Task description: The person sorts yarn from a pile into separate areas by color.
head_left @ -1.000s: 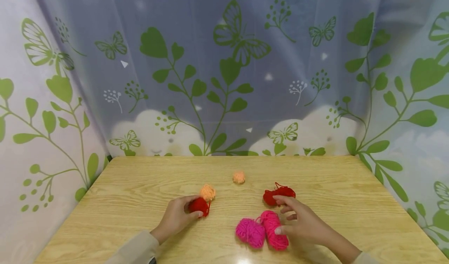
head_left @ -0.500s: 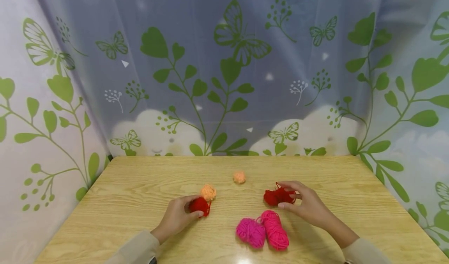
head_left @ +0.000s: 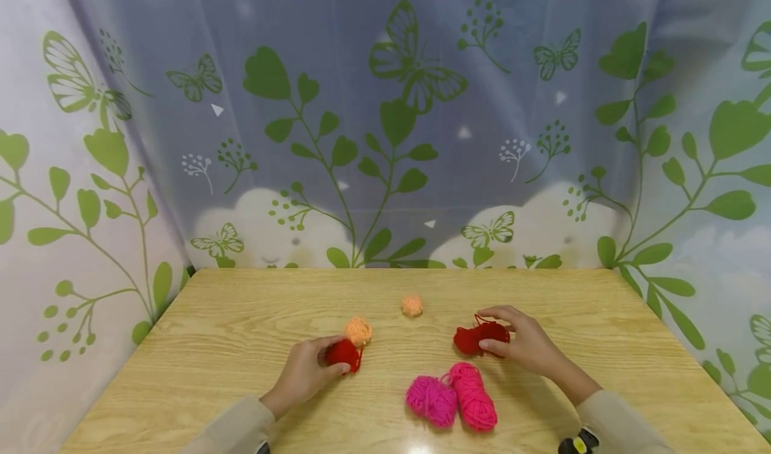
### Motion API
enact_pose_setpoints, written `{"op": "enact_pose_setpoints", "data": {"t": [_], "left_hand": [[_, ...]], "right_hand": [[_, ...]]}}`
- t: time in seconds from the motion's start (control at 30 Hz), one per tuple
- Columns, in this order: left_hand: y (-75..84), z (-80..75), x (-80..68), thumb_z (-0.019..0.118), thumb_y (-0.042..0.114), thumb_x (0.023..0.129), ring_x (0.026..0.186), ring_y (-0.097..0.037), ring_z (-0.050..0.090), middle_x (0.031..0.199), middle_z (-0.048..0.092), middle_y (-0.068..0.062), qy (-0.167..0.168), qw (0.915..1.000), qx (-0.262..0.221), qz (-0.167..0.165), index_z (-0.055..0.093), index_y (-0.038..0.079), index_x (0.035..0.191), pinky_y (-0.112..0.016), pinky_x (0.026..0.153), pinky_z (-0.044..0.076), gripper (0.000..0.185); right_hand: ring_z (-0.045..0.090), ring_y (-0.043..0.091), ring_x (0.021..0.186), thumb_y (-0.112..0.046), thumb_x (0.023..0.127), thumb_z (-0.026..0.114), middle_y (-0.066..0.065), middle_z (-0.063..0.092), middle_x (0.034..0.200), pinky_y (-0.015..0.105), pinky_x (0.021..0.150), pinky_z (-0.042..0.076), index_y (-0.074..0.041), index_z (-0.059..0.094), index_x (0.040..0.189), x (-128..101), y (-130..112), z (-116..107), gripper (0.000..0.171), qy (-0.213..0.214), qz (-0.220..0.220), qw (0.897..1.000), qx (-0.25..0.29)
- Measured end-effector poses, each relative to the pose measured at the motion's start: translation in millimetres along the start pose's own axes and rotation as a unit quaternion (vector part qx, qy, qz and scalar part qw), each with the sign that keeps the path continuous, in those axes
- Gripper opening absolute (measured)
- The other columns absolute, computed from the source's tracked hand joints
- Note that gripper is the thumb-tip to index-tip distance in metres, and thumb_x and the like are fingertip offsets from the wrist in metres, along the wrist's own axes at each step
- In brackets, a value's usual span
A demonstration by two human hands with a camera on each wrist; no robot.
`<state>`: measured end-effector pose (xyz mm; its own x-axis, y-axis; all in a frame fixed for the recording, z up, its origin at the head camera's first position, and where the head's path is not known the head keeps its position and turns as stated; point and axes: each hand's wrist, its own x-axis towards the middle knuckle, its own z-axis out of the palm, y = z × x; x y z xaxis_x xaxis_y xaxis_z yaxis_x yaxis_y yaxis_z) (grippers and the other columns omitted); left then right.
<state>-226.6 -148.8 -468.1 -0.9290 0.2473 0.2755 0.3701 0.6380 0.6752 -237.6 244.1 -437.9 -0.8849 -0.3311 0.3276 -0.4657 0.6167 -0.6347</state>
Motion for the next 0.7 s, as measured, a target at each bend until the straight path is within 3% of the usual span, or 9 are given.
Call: {"op": "enact_pose_setpoints", "data": {"t": [0.43, 0.7], "left_hand": [[1.9, -0.8, 0.9, 0.082, 0.013, 0.074, 0.099, -0.029, 0.066, 0.111, 0.068, -0.019, -0.010, 0.9998, -0.007, -0.015, 0.068, 0.000, 0.116, -0.030, 0.075, 0.057, 0.046], [1.5, -0.7, 0.5, 0.082, 0.013, 0.074, 0.099, -0.029, 0.066, 0.111, 0.068, -0.019, -0.010, 0.9998, -0.009, -0.017, 0.068, 0.001, 0.116, -0.030, 0.075, 0.057, 0.046]], "right_hand": [[0.059, 0.036, 0.106, -0.018, 0.081, 0.077, 0.018, 0.063, 0.118, 0.046, 0.088, 0.051, -0.003, 0.066, 0.117, 9, 20, 6, 0.041, -0.071, 0.036, 0.996, -0.041], [0.059, 0.035, 0.104, -0.016, 0.081, 0.077, 0.018, 0.064, 0.114, 0.046, 0.086, 0.050, -0.004, 0.068, 0.114, 11, 23, 8, 0.036, -0.088, 0.056, 0.994, -0.037]]}}
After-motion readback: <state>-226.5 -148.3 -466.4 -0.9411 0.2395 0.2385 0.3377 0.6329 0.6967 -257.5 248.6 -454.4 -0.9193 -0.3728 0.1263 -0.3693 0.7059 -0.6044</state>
